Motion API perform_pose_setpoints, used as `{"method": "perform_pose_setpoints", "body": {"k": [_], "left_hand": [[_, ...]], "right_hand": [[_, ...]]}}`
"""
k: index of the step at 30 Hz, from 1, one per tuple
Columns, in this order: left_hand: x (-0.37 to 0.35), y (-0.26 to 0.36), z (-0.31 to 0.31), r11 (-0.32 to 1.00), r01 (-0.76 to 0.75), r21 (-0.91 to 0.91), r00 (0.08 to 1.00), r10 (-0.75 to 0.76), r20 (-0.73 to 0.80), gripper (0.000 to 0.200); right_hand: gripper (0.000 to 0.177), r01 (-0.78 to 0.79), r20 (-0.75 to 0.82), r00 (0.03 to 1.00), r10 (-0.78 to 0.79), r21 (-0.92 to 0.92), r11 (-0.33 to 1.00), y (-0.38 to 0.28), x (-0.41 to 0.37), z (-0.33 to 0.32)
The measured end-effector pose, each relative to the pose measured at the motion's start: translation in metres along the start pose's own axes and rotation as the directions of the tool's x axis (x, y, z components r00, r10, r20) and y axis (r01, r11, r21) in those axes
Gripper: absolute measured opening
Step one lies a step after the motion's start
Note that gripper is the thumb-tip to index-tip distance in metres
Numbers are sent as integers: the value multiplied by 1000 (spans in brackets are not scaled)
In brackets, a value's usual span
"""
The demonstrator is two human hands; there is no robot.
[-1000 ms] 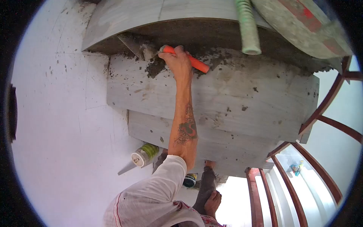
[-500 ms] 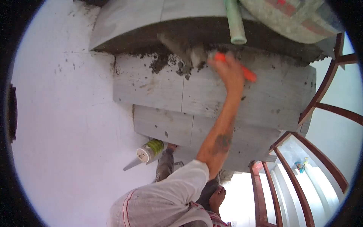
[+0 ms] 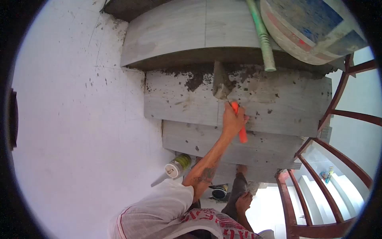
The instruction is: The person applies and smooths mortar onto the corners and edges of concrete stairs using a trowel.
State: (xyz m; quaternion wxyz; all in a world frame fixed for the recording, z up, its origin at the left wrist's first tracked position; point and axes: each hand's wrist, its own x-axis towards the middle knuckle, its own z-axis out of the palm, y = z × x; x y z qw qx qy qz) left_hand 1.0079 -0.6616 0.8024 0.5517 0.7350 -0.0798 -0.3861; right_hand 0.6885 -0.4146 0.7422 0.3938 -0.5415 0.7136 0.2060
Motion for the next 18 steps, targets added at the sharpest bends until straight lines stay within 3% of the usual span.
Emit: {"method": "perform_pose_setpoints", "body": {"k": [1, 2, 3, 5, 7, 10, 13, 14, 18], "left_hand": [[5, -8, -22, 1000, 11, 3, 1000, -11, 1, 19], [12, -24, -48, 955, -153, 253, 988, 152, 20, 20], [22, -31, -71, 822, -315, 474, 946, 312, 87, 21], [40, -14, -131, 726, -356, 589, 934, 250, 255, 31], [57, 21, -184, 525, -343, 779, 935, 113, 335, 36], [88, 48, -256, 354, -420, 836, 906, 113, 408, 39], [119, 62, -275, 244, -527, 814, 850, 143, 507, 36], [130, 65, -271, 172, -593, 787, 803, 200, 561, 35], [161, 79, -204, 219, -629, 746, 776, 116, 620, 33]], "right_hand": [[43, -30, 5, 1000, 30, -24, 999, -7, -6, 0], [41, -63, 11, 998, 64, -55, 996, -8, -14, 1], [41, -72, 9, 997, 73, -57, 996, -4, -14, 9], [41, -38, 16, 999, 40, -106, 994, 9, -15, 34], [42, -99, 32, 994, 103, -115, 988, -1, -31, 39], [44, -185, 51, 980, 194, -144, 972, -22, -47, 61], [44, -252, 34, 965, 262, -178, 951, -36, -60, 79], [43, -250, 26, 965, 259, -193, 949, -41, -63, 86], [45, -235, -28, 972, 234, -196, 952, -27, -71, 126]]}}
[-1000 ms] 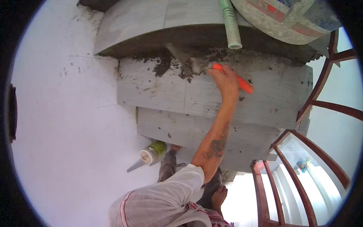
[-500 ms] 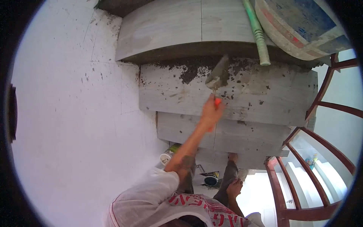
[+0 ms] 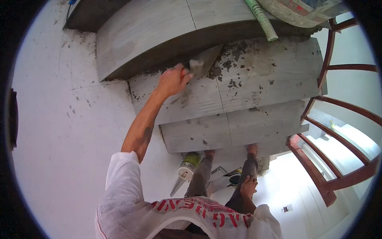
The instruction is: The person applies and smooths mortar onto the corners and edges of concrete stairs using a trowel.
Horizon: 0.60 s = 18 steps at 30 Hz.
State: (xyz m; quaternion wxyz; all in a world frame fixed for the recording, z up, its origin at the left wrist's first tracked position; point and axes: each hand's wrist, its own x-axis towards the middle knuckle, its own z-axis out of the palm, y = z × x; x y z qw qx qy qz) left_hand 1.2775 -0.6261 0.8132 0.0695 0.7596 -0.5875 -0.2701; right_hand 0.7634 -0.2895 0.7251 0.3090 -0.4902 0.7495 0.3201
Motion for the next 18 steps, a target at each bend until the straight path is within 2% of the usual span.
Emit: {"method": "perform_pose_setpoints", "body": {"k": [2, 6, 8, 11, 15, 16, 18], "left_hand": [[31, 9, 7, 994, -101, 49, 994, 103, -42, 34], [52, 1, -12, 975, -197, 106, 977, 204, -61, 35], [49, -16, -27, 966, -242, 97, 948, 256, -190, 34], [23, -30, -55, 982, -170, 88, 967, 183, -175, 34], [-29, -44, -71, 983, -143, 119, 978, 159, -137, 32], [-47, -41, -70, 987, -108, 120, 985, 123, -119, 31], [-76, -62, -36, 983, -145, 112, 973, 163, -165, 29]], "right_hand": [[44, -22, 1, 1000, 22, 44, 999, -14, -13, -5], [45, -58, -11, 998, 59, 109, 992, -18, -28, 2], [45, -62, -12, 998, 64, 137, 989, -22, -31, 5], [45, -70, 13, 998, 69, 165, 984, -18, -39, 12], [44, -62, 15, 998, 61, 183, 981, -17, -42, 11], [44, -37, 24, 999, 33, 186, 982, -17, -44, 9], [49, -121, 110, 988, 105, 155, 981, -18, -48, 2]]}}
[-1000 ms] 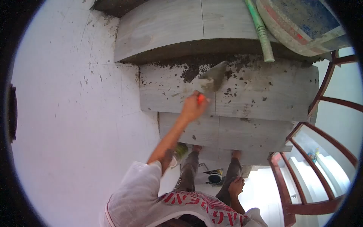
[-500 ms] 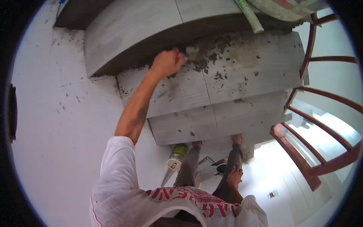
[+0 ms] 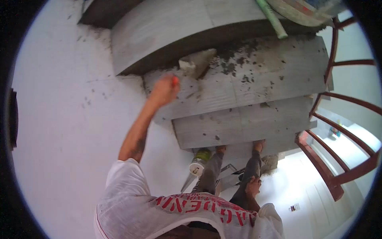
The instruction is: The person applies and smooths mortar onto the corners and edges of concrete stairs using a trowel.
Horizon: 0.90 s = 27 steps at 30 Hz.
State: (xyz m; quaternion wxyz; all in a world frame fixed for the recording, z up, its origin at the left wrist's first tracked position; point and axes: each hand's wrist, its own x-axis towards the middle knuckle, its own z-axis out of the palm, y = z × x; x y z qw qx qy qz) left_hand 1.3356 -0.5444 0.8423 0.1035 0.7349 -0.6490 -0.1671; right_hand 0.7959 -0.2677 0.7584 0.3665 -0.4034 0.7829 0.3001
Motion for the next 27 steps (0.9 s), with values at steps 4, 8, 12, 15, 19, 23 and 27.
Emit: {"method": "perform_pose_setpoints", "body": {"k": [4, 8, 12, 15, 19, 23, 27], "left_hand": [[-31, 39, 11, 957, 289, -13, 946, -283, 159, 38], [-37, 28, 35, 944, 323, -62, 932, -307, 191, 33], [-95, -10, 79, 704, 635, -317, 765, -630, 132, 31], [-107, -37, 54, 475, 692, -543, 634, -760, 143, 36], [-87, -66, 35, 313, 750, -583, 459, -880, 118, 38], [-76, -94, 42, 281, 755, -592, 426, -897, 119, 36], [-59, -97, 64, 344, 763, -547, 464, -881, 93, 38]], "right_hand": [[57, 28, 48, 998, -28, 3, 1000, -2, -18, -11], [55, 36, -13, 999, -37, -23, 999, 9, -31, -15], [54, -56, 110, 992, 64, -79, 995, 46, -43, -28], [55, -130, 77, 987, 139, -106, 986, 82, -46, 3], [56, -185, 111, 974, 199, -123, 975, 71, -63, 5], [57, -97, 37, 994, 99, -72, 993, 64, -73, -7], [57, -83, 23, 996, 83, -11, 996, 85, -56, 7]]}}
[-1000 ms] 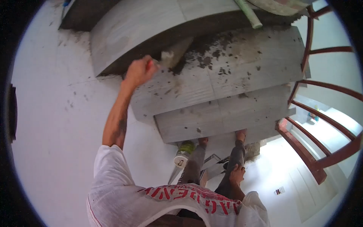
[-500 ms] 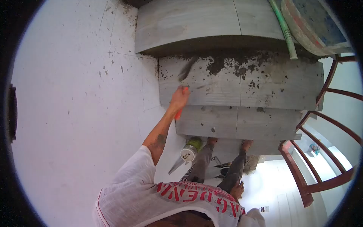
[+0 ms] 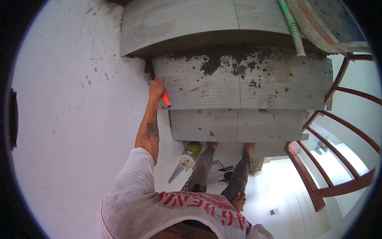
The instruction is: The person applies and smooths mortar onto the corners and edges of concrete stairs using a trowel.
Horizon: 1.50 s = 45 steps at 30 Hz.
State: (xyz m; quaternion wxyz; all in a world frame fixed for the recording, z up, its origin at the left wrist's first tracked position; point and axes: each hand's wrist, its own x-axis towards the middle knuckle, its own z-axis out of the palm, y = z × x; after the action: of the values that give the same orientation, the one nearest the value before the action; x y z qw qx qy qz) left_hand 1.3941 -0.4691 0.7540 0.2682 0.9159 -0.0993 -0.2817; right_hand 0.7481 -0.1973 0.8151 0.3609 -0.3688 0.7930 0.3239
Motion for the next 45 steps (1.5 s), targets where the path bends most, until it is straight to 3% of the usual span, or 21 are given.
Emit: {"method": "perform_pose_setpoints", "body": {"k": [2, 4, 6, 8, 10, 13, 17, 18, 19, 22, 25, 27, 29, 31, 34, 35, 38, 40, 42, 44, 45], "left_hand": [[11, -8, 24, 929, -175, 326, 983, 184, 4, 40], [0, 8, 57, 953, -138, 269, 990, 123, 74, 40], [-24, 37, 90, 989, -67, 133, 997, 63, 33, 41], [-66, 80, 107, 948, -201, 246, 977, 177, 116, 39], [-70, 79, 158, 994, -103, -21, 995, 103, 5, 35], [-119, 125, 177, 972, -175, 155, 981, 160, 107, 33], [-170, 146, 217, 977, -214, 20, 976, 213, 45, 35], [-182, 152, 221, 955, -272, 121, 954, 250, 166, 36], [-191, 156, 219, 918, -336, 213, 920, 271, 285, 38], [-209, 145, 197, 934, -331, 135, 923, 290, 254, 36], [-187, 96, 146, 967, -223, 124, 972, 211, 99, 38], [-142, 30, 108, 923, -261, 283, 965, 254, 59, 40], [-116, 3, 58, 939, -210, 273, 963, 246, -106, 41], [-82, -25, 24, 940, -39, 338, 967, 121, -223, 41], [-47, -59, -6, 928, 25, 372, 970, 68, -234, 42], [-40, -68, -10, 928, 14, 373, 973, 73, -219, 42], [-35, -69, 7, 935, 1, 354, 981, 68, -182, 41], [-47, -49, 32, 954, -88, 286, 983, 129, -129, 40], [-65, -19, 71, 953, -76, 292, 992, 102, -74, 38], [-95, 25, 116, 925, -247, 289, 962, 269, -39, 37], [-109, 52, 137, 957, -184, 225, 982, 188, 2, 38]], "right_hand": [[58, -13, -5, 1000, 13, -8, 1000, 1, 5, 6], [59, -61, 20, 998, 61, 21, 998, -2, 6, 7], [59, -67, 16, 998, 66, 28, 997, -6, 8, -1], [59, -50, 31, 998, 47, 101, 994, -15, 0, -15], [60, -13, 32, 999, 9, 132, 991, 15, 25, 7], [62, 54, 28, 998, -60, 190, 980, 27, 32, -7], [62, 52, 9, 998, -54, 194, 980, 26, 33, -36], [62, 52, 3, 999, -54, 191, 980, 27, 34, -42], [62, 56, -4, 998, -57, 188, 981, 28, 35, -47], [62, 91, -9, 996, -91, 154, 984, 27, 41, -65], [62, 162, 23, 986, -165, 92, 982, 12, 44, -83], [63, 204, 37, 978, -207, 64, 977, -7, 46, -88], [63, 211, 17, 977, -212, 55, 976, -20, 55, -87], [63, 202, 19, 979, -202, 24, 979, -13, 54, -83], [63, 186, -7, 983, -186, -6, 983, -7, 60, -78], [63, 174, -16, 985, -174, -12, 985, -72, 4, -130], [63, 125, -62, 990, -124, -2, 992, -2, 51, -74], [61, 157, -20, 987, -157, 7, 988, -15, 43, -77], [60, 81, 20, 997, -81, -12, 997, -31, 28, -86], [58, 72, 44, 996, -71, -25, 997, -41, 22, -90], [55, 99, 38, 994, -99, -13, 995, -45, 16, -95]]}}
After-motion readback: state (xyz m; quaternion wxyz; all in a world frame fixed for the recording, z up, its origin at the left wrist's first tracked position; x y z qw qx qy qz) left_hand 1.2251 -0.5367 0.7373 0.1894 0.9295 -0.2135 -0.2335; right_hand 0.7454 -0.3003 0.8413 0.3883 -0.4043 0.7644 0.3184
